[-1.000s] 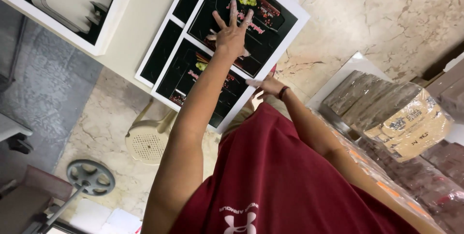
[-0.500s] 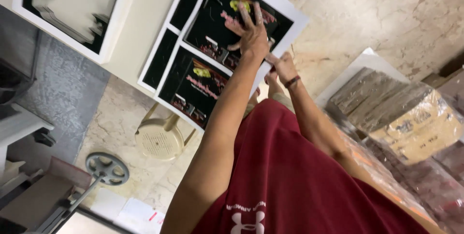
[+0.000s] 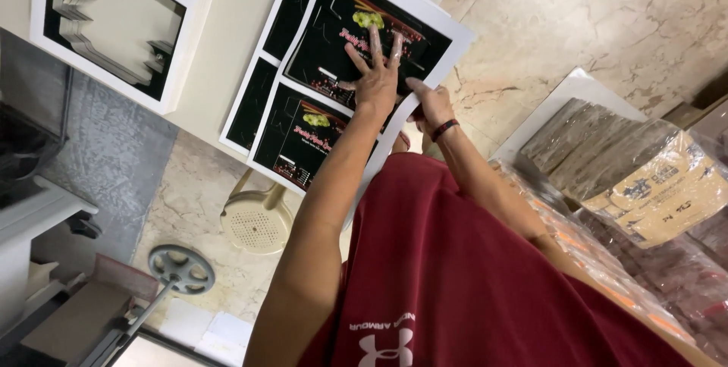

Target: Picking up printed cardboard sheets, folding them into boxes along pre-scored lines, and stacking the finished boxes.

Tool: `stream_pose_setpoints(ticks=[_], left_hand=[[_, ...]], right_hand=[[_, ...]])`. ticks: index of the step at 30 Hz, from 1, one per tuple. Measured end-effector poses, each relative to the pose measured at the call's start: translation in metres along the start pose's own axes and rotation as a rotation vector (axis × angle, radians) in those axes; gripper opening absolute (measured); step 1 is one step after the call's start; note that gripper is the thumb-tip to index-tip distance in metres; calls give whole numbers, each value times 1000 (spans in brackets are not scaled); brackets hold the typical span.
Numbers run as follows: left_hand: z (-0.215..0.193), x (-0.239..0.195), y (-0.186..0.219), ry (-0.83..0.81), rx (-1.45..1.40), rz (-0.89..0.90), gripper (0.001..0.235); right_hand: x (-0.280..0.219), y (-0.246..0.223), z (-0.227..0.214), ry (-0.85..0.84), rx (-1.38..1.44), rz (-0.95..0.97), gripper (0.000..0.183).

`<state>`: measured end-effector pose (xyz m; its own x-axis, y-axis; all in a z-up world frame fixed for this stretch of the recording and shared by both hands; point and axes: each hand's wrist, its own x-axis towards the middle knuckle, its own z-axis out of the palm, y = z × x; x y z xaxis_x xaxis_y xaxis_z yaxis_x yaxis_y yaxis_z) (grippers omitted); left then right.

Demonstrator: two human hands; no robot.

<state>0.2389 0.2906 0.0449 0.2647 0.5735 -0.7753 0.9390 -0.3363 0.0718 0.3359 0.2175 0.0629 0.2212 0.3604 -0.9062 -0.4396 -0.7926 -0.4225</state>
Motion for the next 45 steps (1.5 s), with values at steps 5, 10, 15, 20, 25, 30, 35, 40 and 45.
stream_pose_setpoints(ticks=[5,10,15,20,25,30,35,40,45], left_hand=[[-30,4,-10,-58,-58,72,80],[-25,20,-1,26,-7,106,95],[-20,27,4,35,112,100,92],[-19,24,4,55,140,84,103],[-28,21,2,-20,-24,65,101],[-18,28,3,-4,-98,75,100],[-12,28,5,50,-7,65,113],[-18,30,8,98,38,26,105],[-6,28,4,83,-21,-4,104]], right_hand=[[2,-4,7,47,278,133,19],[50,19,3,-29,368,240,10],[66,19,-3,-294,321,289,19],[22,0,20,185,180,133,31],[39,17,11,1,258,138,23],[58,12,-4,-249,282,293,27],[90,38,-9,-217,349,245,17],[25,13,5,133,-169,-381,36],[44,46,-11,135,-207,-157,48]])
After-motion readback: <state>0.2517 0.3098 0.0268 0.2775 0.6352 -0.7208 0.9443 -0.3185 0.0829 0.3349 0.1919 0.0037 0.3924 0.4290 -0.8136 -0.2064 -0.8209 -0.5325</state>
